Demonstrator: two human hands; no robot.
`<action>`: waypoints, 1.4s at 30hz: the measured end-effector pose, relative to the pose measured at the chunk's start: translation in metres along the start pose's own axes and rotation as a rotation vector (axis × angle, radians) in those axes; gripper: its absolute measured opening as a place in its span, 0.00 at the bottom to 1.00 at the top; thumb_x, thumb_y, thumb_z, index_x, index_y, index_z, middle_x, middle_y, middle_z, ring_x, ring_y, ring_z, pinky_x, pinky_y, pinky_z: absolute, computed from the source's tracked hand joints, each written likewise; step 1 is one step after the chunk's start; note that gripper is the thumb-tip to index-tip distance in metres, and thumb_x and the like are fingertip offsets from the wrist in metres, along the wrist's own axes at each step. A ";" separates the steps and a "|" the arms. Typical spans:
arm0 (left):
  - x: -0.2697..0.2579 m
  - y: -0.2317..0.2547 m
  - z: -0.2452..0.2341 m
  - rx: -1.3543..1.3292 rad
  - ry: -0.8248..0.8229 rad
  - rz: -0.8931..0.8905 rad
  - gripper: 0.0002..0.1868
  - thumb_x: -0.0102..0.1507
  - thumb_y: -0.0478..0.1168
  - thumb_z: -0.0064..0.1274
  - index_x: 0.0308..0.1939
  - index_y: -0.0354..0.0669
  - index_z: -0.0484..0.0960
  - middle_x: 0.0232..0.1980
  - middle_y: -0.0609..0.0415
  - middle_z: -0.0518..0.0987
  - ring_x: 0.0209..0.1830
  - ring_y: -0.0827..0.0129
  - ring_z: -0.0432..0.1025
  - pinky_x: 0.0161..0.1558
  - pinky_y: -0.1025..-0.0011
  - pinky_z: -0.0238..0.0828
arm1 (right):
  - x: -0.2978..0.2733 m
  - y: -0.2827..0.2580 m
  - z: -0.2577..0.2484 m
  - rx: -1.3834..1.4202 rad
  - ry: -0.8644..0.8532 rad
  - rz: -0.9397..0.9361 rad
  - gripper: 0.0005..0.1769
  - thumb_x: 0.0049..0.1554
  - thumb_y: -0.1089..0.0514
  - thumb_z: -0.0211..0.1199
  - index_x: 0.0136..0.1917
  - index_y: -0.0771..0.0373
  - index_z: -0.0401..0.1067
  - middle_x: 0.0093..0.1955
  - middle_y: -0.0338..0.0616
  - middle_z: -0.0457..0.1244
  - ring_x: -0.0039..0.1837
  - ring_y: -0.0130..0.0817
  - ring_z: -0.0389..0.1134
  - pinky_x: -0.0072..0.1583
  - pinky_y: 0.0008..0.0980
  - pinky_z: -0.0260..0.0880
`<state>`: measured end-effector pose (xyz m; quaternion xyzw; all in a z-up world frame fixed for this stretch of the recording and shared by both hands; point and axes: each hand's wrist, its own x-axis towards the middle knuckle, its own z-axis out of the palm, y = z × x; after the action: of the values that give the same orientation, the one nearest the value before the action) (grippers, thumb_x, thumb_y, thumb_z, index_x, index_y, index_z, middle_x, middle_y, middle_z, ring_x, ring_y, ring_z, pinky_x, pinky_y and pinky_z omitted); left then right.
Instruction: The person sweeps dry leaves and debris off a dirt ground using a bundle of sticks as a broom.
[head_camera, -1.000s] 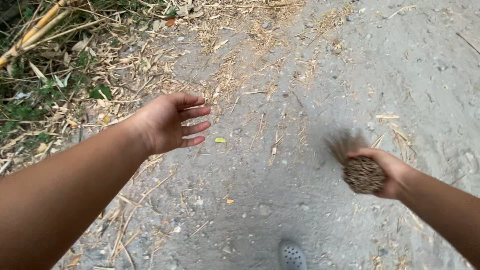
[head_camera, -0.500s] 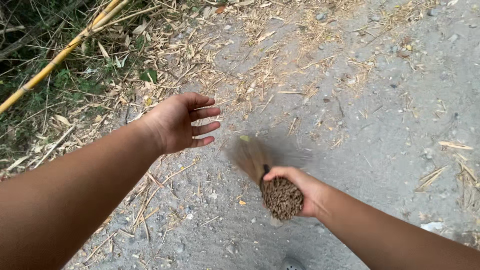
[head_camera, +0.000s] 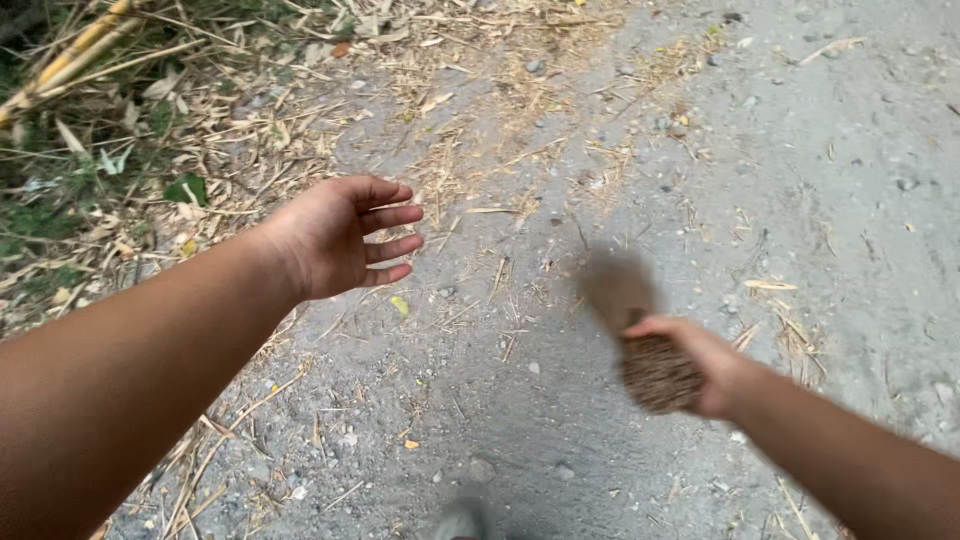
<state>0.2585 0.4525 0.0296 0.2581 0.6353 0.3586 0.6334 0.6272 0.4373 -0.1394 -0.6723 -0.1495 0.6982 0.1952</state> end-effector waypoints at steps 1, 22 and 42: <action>0.002 0.001 0.002 0.006 -0.003 -0.003 0.09 0.67 0.46 0.44 0.47 0.50 0.76 0.48 0.59 0.79 0.53 0.62 0.74 0.59 0.52 0.70 | 0.002 -0.003 -0.020 -0.001 0.068 -0.004 0.31 0.48 0.47 0.66 0.63 0.60 0.67 0.51 0.56 0.68 0.48 0.47 0.71 0.47 0.43 0.76; 0.058 0.042 -0.058 0.005 0.050 -0.033 0.10 0.65 0.47 0.47 0.47 0.51 0.76 0.50 0.60 0.80 0.53 0.62 0.73 0.57 0.52 0.69 | 0.031 -0.027 0.141 0.057 -0.552 0.139 0.20 0.47 0.48 0.64 0.46 0.66 0.74 0.41 0.54 0.69 0.39 0.45 0.73 0.40 0.44 0.76; 0.082 0.059 0.028 -0.085 0.095 -0.061 0.11 0.66 0.46 0.45 0.51 0.51 0.76 0.49 0.61 0.80 0.52 0.63 0.73 0.57 0.53 0.69 | 0.089 -0.108 -0.047 -0.030 0.092 0.062 0.27 0.52 0.47 0.65 0.61 0.63 0.69 0.47 0.56 0.68 0.47 0.49 0.71 0.48 0.44 0.74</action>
<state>0.2736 0.5560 0.0266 0.1943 0.6565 0.3774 0.6235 0.6805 0.5722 -0.1691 -0.7108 -0.1297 0.6701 0.1701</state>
